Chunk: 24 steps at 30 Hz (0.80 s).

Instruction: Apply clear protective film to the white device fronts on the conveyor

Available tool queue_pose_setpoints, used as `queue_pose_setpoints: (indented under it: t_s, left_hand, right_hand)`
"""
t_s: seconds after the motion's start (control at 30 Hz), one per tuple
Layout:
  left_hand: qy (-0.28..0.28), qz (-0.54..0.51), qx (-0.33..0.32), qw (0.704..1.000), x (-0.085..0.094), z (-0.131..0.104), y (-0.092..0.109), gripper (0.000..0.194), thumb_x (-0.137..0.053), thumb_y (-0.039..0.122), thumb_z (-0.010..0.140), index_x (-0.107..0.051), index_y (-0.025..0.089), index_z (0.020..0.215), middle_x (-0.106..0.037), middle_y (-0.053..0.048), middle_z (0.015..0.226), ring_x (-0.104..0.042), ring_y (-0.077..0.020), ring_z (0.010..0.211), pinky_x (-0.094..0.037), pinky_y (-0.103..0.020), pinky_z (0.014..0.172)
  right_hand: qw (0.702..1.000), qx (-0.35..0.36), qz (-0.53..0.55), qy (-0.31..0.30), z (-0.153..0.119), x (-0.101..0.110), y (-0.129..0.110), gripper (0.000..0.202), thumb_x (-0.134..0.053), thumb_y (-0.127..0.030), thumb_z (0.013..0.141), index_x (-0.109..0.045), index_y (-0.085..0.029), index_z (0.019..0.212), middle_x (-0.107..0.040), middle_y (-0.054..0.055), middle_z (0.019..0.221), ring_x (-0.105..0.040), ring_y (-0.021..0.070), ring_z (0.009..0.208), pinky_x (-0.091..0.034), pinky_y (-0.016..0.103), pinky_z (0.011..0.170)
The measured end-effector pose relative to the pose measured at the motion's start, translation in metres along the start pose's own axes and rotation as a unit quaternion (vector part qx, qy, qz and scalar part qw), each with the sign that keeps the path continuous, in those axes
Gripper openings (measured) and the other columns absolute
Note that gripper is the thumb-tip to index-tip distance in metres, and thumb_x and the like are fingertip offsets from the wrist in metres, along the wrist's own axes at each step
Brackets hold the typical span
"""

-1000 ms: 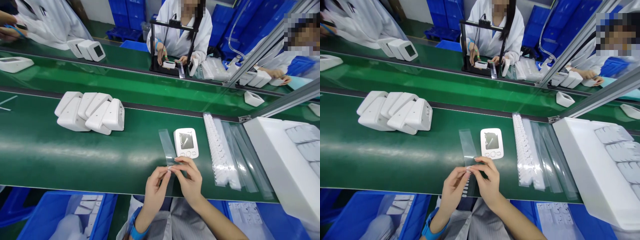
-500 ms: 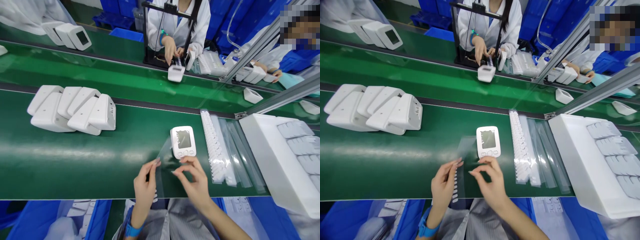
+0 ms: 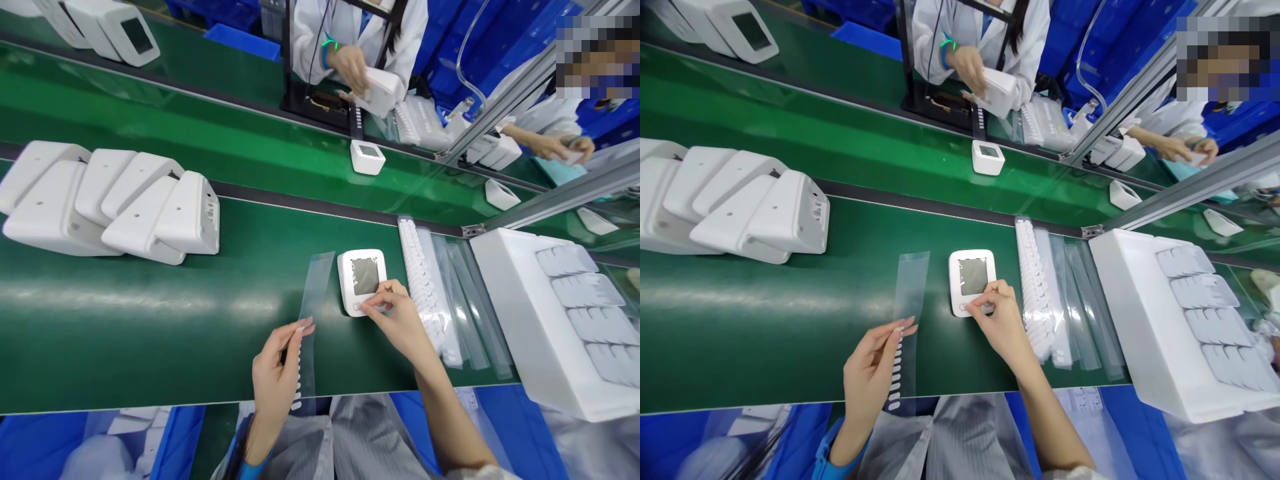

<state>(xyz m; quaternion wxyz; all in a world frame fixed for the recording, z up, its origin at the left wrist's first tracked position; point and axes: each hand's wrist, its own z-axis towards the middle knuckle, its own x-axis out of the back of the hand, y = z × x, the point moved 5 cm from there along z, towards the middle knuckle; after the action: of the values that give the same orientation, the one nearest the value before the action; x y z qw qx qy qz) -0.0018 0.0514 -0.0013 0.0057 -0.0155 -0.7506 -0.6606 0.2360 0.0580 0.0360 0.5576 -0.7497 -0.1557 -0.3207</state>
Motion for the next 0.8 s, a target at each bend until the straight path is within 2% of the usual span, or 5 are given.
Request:
queue_pose_setpoints:
  t_s: [0.57,0.8]
  left_hand:
    - [-0.005,0.008,-0.003,1.0,0.0009,0.0018,0.0004,0.015,-0.058,0.031,0.094,-0.069,0.021,0.098,-0.079,-0.005,0.104,-0.076,-0.0204,0.093,-0.061,-0.031,0.085]
    - [-0.011,0.006,-0.003,1.0,0.0017,0.0003,-0.0002,0.015,-0.058,0.03,0.094,-0.069,0.021,0.1,-0.078,-0.004,0.105,-0.076,-0.0195,0.093,-0.061,-0.029,0.084]
  right_hand:
    - [0.999,0.034,-0.02,0.009,0.0015,-0.0016,-0.0069,0.019,-0.071,-0.04,0.082,-0.074,-0.024,0.072,-0.053,0.006,0.095,-0.054,0.0235,0.092,-0.047,0.042,0.079]
    - [0.999,0.028,-0.026,0.005,0.0017,-0.0011,-0.009,0.018,-0.07,-0.037,0.082,-0.073,-0.023,0.071,-0.054,0.006,0.096,-0.054,0.0243,0.093,-0.047,0.042,0.079]
